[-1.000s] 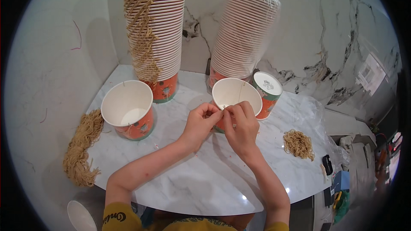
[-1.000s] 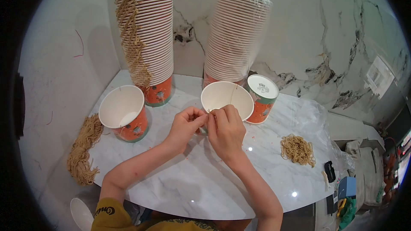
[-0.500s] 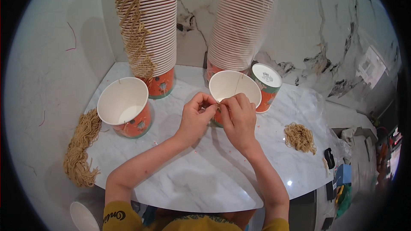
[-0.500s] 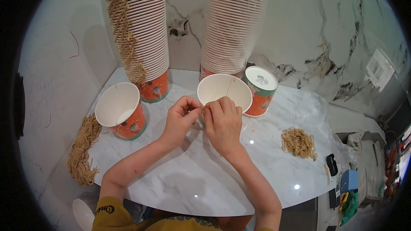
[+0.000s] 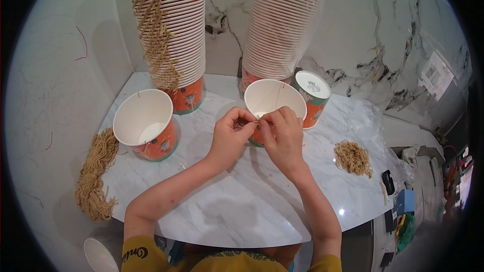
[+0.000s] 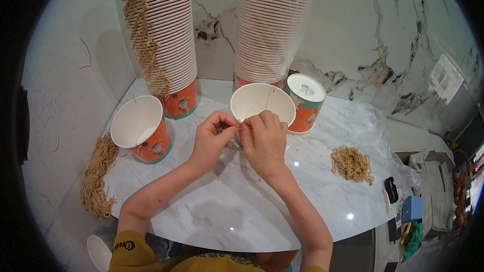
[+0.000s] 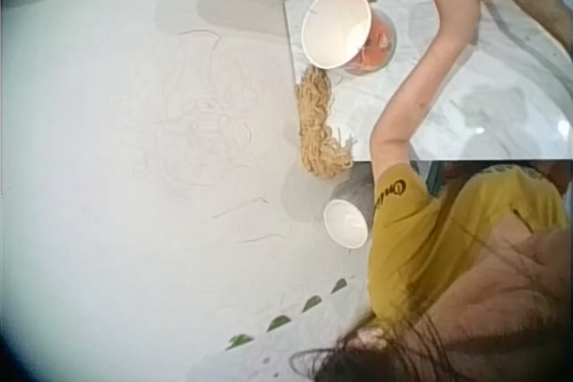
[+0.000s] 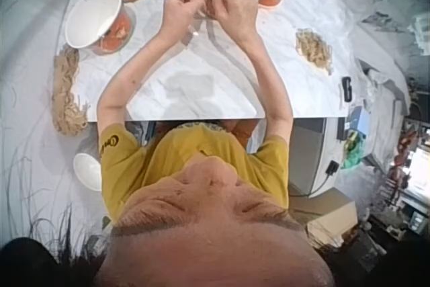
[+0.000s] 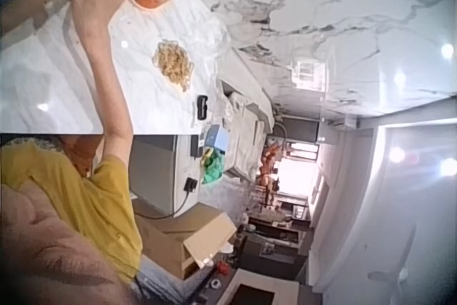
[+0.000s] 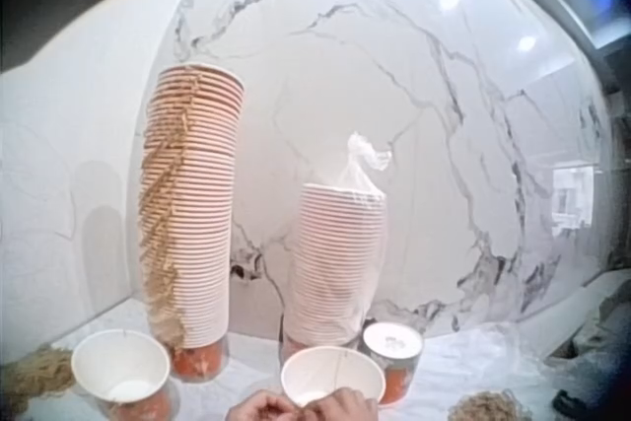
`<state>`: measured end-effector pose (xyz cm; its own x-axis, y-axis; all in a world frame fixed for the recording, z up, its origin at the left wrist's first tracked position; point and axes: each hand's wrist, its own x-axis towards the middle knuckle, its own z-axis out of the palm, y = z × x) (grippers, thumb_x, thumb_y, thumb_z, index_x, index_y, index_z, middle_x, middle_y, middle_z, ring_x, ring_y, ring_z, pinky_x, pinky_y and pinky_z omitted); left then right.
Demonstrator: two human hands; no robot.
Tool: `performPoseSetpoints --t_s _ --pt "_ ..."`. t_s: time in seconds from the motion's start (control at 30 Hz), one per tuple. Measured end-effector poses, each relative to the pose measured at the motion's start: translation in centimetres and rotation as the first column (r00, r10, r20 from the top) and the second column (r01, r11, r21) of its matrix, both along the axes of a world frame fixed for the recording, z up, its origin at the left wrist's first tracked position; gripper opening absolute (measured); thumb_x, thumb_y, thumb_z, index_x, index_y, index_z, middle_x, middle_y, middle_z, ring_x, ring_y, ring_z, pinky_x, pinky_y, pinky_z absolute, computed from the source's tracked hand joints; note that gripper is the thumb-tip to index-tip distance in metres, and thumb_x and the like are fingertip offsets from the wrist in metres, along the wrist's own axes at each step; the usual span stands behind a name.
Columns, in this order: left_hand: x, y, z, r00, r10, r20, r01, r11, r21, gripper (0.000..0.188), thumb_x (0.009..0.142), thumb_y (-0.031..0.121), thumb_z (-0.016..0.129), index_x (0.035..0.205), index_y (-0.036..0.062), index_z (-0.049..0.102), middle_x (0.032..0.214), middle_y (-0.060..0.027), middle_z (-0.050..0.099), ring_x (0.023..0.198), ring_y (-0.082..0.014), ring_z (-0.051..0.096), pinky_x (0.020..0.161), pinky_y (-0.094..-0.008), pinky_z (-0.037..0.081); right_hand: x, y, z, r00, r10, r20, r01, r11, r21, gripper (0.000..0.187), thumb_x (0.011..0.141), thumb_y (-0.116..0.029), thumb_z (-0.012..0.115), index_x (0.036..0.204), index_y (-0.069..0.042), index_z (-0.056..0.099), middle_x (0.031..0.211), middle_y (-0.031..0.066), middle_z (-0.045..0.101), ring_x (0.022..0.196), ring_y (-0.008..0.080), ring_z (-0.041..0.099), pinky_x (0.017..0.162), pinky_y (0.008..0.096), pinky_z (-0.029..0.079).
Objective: Attach string handles to decorative paper buckets/cups.
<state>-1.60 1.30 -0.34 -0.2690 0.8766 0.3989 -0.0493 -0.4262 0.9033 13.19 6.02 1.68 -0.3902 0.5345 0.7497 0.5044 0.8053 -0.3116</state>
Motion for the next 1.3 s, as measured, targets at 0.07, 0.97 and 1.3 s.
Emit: performPoseSetpoints --t_s 0.07,0.97,1.3 --pt "-0.56 0.06 -0.06 0.950 -0.139 0.278 0.198 0.959 -0.200 0.006 0.093 0.002 0.063 0.098 0.0056 0.060 0.084 0.0017 0.062 0.073 -0.0061 0.055 0.060 -0.0221 0.042 -0.31 0.10 -0.30 1.000 -0.002 -0.012 0.002 1.000 -0.002 0.007 0.084 -0.010 0.072 0.089 -0.009 0.067 0.090 0.0053 0.056 0.088 0.0251 0.055 0.077 0.0404 0.035" --pt "-0.71 0.31 -0.57 0.866 -0.183 0.464 0.364 0.869 -0.336 0.007 0.093 0.011 0.067 0.100 0.0094 0.065 0.086 0.0032 0.063 0.075 -0.0059 0.055 0.065 -0.0233 0.041 0.31 0.26 -0.34 0.995 0.044 0.088 -0.056 0.987 0.148 0.013 0.082 -0.010 0.070 0.090 -0.006 0.061 0.092 0.0097 0.052 0.088 0.0288 0.052 0.082 0.0430 0.036" --pt "0.05 0.25 -0.73 0.982 -0.080 0.172 0.104 0.985 -0.136 0.009 0.093 0.001 0.065 0.094 0.0042 0.057 0.090 0.0014 0.062 0.079 -0.0037 0.056 0.070 -0.0219 0.046 0.48 0.16 -0.02 0.994 0.053 0.092 -0.062 0.993 0.099 0.010 0.085 -0.011 0.069 0.090 -0.006 0.063 0.092 0.0085 0.054 0.088 0.0279 0.052 0.081 0.0430 0.036"
